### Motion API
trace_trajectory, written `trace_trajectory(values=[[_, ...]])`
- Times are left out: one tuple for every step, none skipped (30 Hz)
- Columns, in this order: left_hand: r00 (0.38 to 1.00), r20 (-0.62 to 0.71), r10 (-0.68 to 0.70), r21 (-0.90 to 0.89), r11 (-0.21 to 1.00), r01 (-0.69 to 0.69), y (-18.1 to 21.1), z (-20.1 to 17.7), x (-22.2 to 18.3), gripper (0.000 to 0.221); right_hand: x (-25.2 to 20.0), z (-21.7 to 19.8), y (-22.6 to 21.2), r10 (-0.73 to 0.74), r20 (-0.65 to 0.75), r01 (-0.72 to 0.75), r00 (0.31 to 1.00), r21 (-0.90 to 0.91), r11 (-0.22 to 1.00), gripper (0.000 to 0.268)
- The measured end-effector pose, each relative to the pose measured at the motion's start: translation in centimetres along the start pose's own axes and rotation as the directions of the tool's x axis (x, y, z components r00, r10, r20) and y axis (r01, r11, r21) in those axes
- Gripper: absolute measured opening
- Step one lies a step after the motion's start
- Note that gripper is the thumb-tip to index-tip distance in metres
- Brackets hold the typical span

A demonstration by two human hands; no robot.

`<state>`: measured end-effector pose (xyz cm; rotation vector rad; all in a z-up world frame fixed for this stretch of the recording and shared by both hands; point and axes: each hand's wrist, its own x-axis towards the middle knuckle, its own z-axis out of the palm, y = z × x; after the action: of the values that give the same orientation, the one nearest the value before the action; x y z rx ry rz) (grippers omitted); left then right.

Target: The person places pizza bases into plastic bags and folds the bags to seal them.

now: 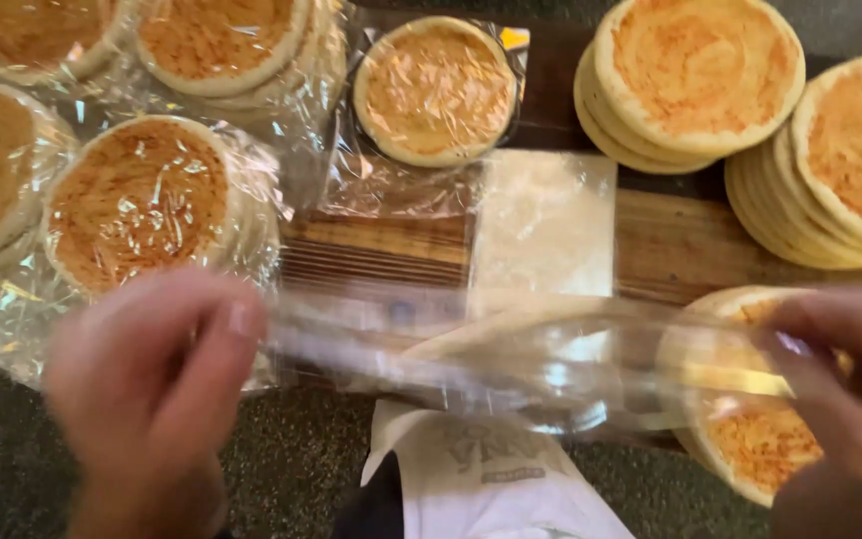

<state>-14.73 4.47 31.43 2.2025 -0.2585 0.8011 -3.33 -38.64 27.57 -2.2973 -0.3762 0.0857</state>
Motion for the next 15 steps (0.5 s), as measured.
trace_trajectory(values=[[0.998, 0.057, -0.018, 0.12, 0.993, 0.011, -2.2, -0.1, 0.8, 0.025, 3.0, 0.9, -1.9, -0.087, 0.057, 0.09, 0.995, -0.052, 0.995, 0.018], [0.993, 0.11, -0.046, 0.237, 0.971, 0.019, -4.4, -0.5, 1.5, 0.038, 5.8, 2.1, -4.1, -0.169, 0.118, 0.181, 0.979, -0.1, 0.978, 0.02], [0.994, 0.091, -0.063, 0.259, 0.965, 0.037, -5.6, -0.8, 2.6, 0.038, 7.4, 3.7, -4.0, -0.192, 0.139, 0.206, 0.971, -0.09, 0.974, 0.02], [0.992, 0.063, -0.109, 0.347, 0.934, 0.081, -7.0, -1.5, 3.6, 0.04, 8.9, 5.7, -4.2, -0.182, 0.035, 0.18, 0.983, 0.052, 0.982, 0.013], [0.988, 0.023, -0.151, 0.435, 0.891, 0.126, -8.7, -2.9, 4.5, 0.048, 10.7, 8.2, -4.9, -0.16, -0.063, 0.169, 0.985, 0.201, 0.965, 0.013], [0.987, -0.007, -0.163, 0.459, 0.876, 0.148, -8.5, -5.1, 4.8, 0.048, 10.6, 8.8, -6.3, -0.193, -0.042, 0.197, 0.98, 0.214, 0.957, 0.013], [0.997, -0.05, -0.063, 0.346, 0.935, 0.076, -7.9, -7.4, 6.7, 0.036, 10.9, 8.7, -7.7, -0.217, -0.099, 0.235, 0.971, 0.239, 0.942, 0.012], [0.994, -0.104, 0.034, 0.233, 0.973, -0.009, -7.2, -9.5, 8.6, 0.027, 11.2, 8.6, -9.1, -0.236, -0.157, 0.271, 0.959, 0.264, 0.926, 0.016], [0.992, -0.123, 0.024, 0.251, 0.968, 0.008, -5.8, -11.9, 7.0, 0.027, 9.2, 9.4, -13.6, -0.257, -0.139, 0.286, 0.956, 0.27, 0.919, 0.016], [0.992, -0.127, -0.009, 0.412, 0.909, 0.061, -4.5, -14.3, 4.9, 0.024, 6.8, 10.4, -17.8, -0.195, -0.163, 0.226, 0.967, 0.206, 0.952, 0.014], [0.99, -0.132, -0.04, 0.554, 0.825, 0.107, -3.3, -16.4, 3.2, 0.036, 4.4, 11.2, -22.1, -0.131, -0.199, 0.16, 0.971, 0.138, 0.977, 0.011], [0.988, -0.148, -0.045, 0.563, 0.817, 0.122, -3.3, -17.3, 2.1, 0.036, 5.9, 12.4, -20.3, -0.149, -0.187, 0.176, 0.971, 0.14, 0.974, 0.011], [0.963, -0.24, -0.122, 0.387, 0.898, 0.21, -3.5, -18.2, 1.1, 0.02, 7.3, 13.7, -18.5, -0.407, -0.156, 0.426, 0.9, 0.126, 0.896, 0.013], [0.928, -0.305, -0.215, 0.182, 0.943, 0.278, -3.8, -18.9, 0.2, 0.016, 8.8, 14.9, -16.7, -0.635, -0.122, 0.647, 0.762, 0.122, 0.753, 0.016], [0.926, -0.31, -0.215, 0.181, 0.943, 0.28, -4.3, -19.8, -0.6, 0.016, 9.0, 15.2, -17.1, -0.639, -0.119, 0.65, 0.76, 0.121, 0.75, 0.016]])
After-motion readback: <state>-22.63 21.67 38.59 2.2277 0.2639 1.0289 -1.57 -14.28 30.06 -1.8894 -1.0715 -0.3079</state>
